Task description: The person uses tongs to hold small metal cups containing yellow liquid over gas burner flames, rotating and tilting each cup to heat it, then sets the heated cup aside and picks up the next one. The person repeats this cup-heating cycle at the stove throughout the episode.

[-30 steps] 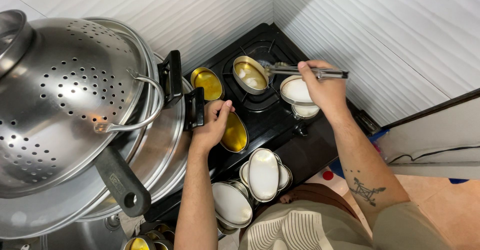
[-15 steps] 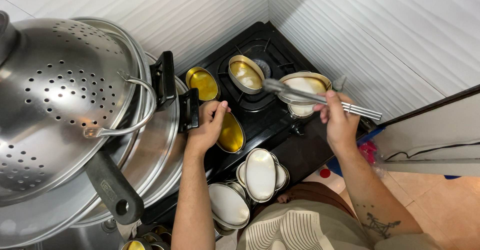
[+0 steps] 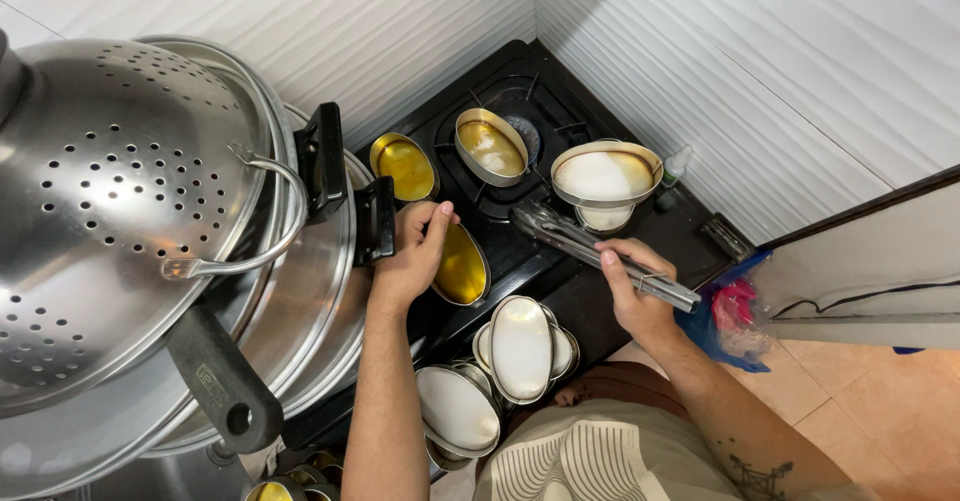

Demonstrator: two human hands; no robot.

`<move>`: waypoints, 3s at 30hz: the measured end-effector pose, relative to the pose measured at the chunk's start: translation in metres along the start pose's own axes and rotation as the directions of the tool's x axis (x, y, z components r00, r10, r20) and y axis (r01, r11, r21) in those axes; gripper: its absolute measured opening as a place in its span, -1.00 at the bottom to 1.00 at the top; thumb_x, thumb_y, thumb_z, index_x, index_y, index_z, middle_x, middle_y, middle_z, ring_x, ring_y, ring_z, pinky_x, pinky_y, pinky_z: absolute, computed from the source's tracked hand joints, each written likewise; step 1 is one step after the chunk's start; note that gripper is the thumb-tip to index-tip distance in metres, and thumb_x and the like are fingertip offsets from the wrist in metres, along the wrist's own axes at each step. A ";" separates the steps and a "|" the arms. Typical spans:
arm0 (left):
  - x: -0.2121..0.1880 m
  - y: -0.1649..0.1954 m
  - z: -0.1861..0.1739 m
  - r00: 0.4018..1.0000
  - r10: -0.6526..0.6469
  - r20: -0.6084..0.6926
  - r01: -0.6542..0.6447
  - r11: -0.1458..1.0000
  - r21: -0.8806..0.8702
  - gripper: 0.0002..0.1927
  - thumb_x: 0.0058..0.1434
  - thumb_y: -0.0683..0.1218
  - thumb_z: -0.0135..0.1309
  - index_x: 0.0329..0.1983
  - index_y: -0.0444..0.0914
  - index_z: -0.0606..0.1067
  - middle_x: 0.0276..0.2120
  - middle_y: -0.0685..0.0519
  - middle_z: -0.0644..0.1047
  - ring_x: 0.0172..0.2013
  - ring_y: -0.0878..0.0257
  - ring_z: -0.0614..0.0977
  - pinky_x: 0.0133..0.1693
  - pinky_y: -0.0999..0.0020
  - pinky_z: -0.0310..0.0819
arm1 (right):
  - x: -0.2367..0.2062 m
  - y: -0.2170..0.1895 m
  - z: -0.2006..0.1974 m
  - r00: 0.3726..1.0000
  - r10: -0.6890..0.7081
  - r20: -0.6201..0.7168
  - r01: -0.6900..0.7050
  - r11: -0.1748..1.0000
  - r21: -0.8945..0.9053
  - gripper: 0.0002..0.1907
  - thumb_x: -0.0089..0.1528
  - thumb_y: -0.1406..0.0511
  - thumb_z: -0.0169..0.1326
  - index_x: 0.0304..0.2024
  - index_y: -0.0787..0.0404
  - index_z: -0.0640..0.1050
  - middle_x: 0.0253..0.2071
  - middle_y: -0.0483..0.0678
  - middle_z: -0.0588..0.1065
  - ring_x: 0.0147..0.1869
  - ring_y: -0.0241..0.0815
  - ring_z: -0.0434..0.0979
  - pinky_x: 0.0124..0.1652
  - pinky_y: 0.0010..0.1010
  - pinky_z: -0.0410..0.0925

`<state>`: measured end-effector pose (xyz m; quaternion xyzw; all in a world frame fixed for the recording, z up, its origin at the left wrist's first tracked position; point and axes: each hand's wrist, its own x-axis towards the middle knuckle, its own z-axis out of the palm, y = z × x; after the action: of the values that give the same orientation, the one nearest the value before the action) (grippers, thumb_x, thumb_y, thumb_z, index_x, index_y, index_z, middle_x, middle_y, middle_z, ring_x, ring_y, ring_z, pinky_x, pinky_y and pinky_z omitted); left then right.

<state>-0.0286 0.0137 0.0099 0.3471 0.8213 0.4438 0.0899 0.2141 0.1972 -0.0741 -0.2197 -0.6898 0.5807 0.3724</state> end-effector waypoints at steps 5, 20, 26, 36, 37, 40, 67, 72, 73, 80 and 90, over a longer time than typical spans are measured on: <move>0.000 -0.003 0.000 0.999 0.038 -0.021 -0.037 0.999 0.031 -0.66 0.41 0.05 0.02 -0.32 -0.28 0.60 -0.35 -0.02 0.59 -0.26 0.15 0.60 -0.18 0.29 0.46 | -0.004 -0.001 -0.001 0.998 -0.066 0.023 0.068 0.994 -0.091 -0.84 0.36 0.33 0.12 -0.13 0.32 0.63 -0.38 -0.07 0.54 -0.36 -0.36 0.48 -0.32 -0.55 0.33; 0.000 0.006 -0.001 1.000 -0.020 0.014 0.020 0.999 0.031 -0.65 0.41 0.06 0.01 -0.31 -0.29 0.60 -0.38 -0.01 0.60 -0.31 0.19 0.60 -0.23 0.31 0.46 | -0.002 -0.010 -0.003 0.984 -0.140 0.107 0.157 0.973 -0.169 -0.87 0.31 0.36 0.14 -0.17 0.31 0.63 -0.36 -0.01 0.58 -0.34 -0.27 0.57 -0.31 -0.48 0.41; 0.000 0.001 -0.001 1.000 -0.012 0.007 0.012 1.000 0.025 -0.64 0.41 0.06 0.01 -0.32 -0.28 0.60 -0.39 -0.01 0.59 -0.33 0.20 0.58 -0.25 0.32 0.44 | 0.001 -0.017 -0.003 0.971 -0.189 0.147 0.215 0.958 -0.192 -0.88 0.30 0.35 0.17 -0.17 0.30 0.63 -0.38 -0.01 0.57 -0.35 -0.26 0.56 -0.32 -0.46 0.39; 0.000 -0.004 -0.001 1.000 -0.007 0.003 0.007 1.000 0.012 -0.65 0.41 0.06 0.00 -0.31 -0.27 0.60 -0.38 0.01 0.59 -0.34 0.22 0.57 -0.29 0.33 0.42 | 0.011 -0.016 -0.003 0.970 -0.193 0.148 0.214 0.966 -0.148 -0.87 0.30 0.35 0.15 -0.20 0.32 0.64 -0.37 -0.02 0.58 -0.37 -0.30 0.56 -0.35 -0.48 0.38; 0.000 -0.004 -0.001 1.000 -0.006 0.003 0.006 1.000 0.014 -0.65 0.41 0.07 0.00 -0.31 -0.27 0.60 -0.39 0.01 0.59 -0.35 0.22 0.57 -0.29 0.33 0.42 | 0.018 -0.016 -0.004 0.964 -0.234 0.129 0.246 0.965 -0.093 -0.85 0.31 0.34 0.14 -0.19 0.32 0.64 -0.34 -0.03 0.59 -0.34 -0.31 0.57 -0.33 -0.49 0.40; 0.000 -0.004 0.000 1.000 0.007 0.004 -0.007 1.000 0.025 -0.64 0.42 0.07 0.00 -0.31 -0.28 0.60 -0.40 0.01 0.59 -0.36 0.23 0.56 -0.28 0.33 0.42 | 0.042 -0.017 -0.005 0.980 -0.196 0.027 0.195 0.981 0.020 -0.81 0.37 0.31 0.12 -0.14 0.34 0.64 -0.32 -0.05 0.58 -0.33 -0.34 0.51 -0.32 -0.51 0.34; -0.004 -0.003 -0.007 0.999 0.034 -0.011 -0.034 0.999 0.013 -0.63 0.41 0.08 0.00 -0.33 -0.27 0.59 -0.37 0.00 0.60 -0.31 0.20 0.61 -0.22 0.32 0.46 | 0.175 -0.035 0.039 0.973 0.182 0.141 -0.121 0.925 -0.360 -0.67 0.35 0.07 0.15 -0.10 0.19 0.65 -0.39 -0.11 0.61 -0.31 -0.32 0.58 -0.25 -0.45 0.41; -0.003 -0.003 -0.006 1.000 0.030 -0.007 -0.029 0.999 0.015 -0.63 0.41 0.08 0.00 -0.33 -0.27 0.59 -0.38 0.00 0.60 -0.31 0.20 0.61 -0.22 0.32 0.46 | 0.151 -0.037 0.038 0.992 -0.091 0.092 0.111 0.961 -0.253 -0.78 0.38 0.21 0.19 -0.11 0.25 0.66 -0.32 -0.06 0.62 -0.26 -0.27 0.60 -0.22 -0.45 0.43; -0.003 -0.002 -0.006 1.000 0.013 -0.003 -0.013 1.000 0.022 -0.63 0.41 0.08 0.00 -0.33 -0.27 0.59 -0.38 0.00 0.60 -0.32 0.19 0.61 -0.23 0.31 0.46 | 0.146 -0.038 0.039 0.978 -0.190 0.092 0.207 0.944 -0.256 -0.81 0.39 0.25 0.19 -0.10 0.26 0.66 -0.28 -0.04 0.62 -0.23 -0.25 0.61 -0.19 -0.44 0.43; -0.003 -0.002 -0.005 1.000 0.019 -0.009 -0.019 0.999 0.033 -0.63 0.41 0.08 0.00 -0.32 -0.27 0.59 -0.37 0.00 0.61 -0.30 0.18 0.62 -0.21 0.30 0.47 | 0.125 -0.040 0.045 0.894 -0.437 0.095 0.444 0.840 -0.312 -0.91 0.35 0.40 0.20 -0.10 0.28 0.65 -0.28 -0.01 0.56 -0.25 -0.19 0.59 -0.22 -0.41 0.40; -0.002 -0.005 -0.004 1.000 0.008 -0.007 -0.008 1.000 0.013 -0.65 0.41 0.07 0.01 -0.33 -0.27 0.59 -0.37 0.00 0.61 -0.31 0.18 0.62 -0.23 0.31 0.46 | 0.121 -0.032 0.054 0.908 -0.419 0.022 0.402 0.854 -0.330 -0.91 0.35 0.39 0.22 -0.11 0.30 0.65 -0.30 0.01 0.57 -0.28 -0.17 0.58 -0.25 -0.39 0.39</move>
<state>-0.0313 0.0073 0.0078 0.3494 0.8231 0.4399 0.0829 0.1010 0.2450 -0.0142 -0.1408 -0.7977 0.3596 0.4632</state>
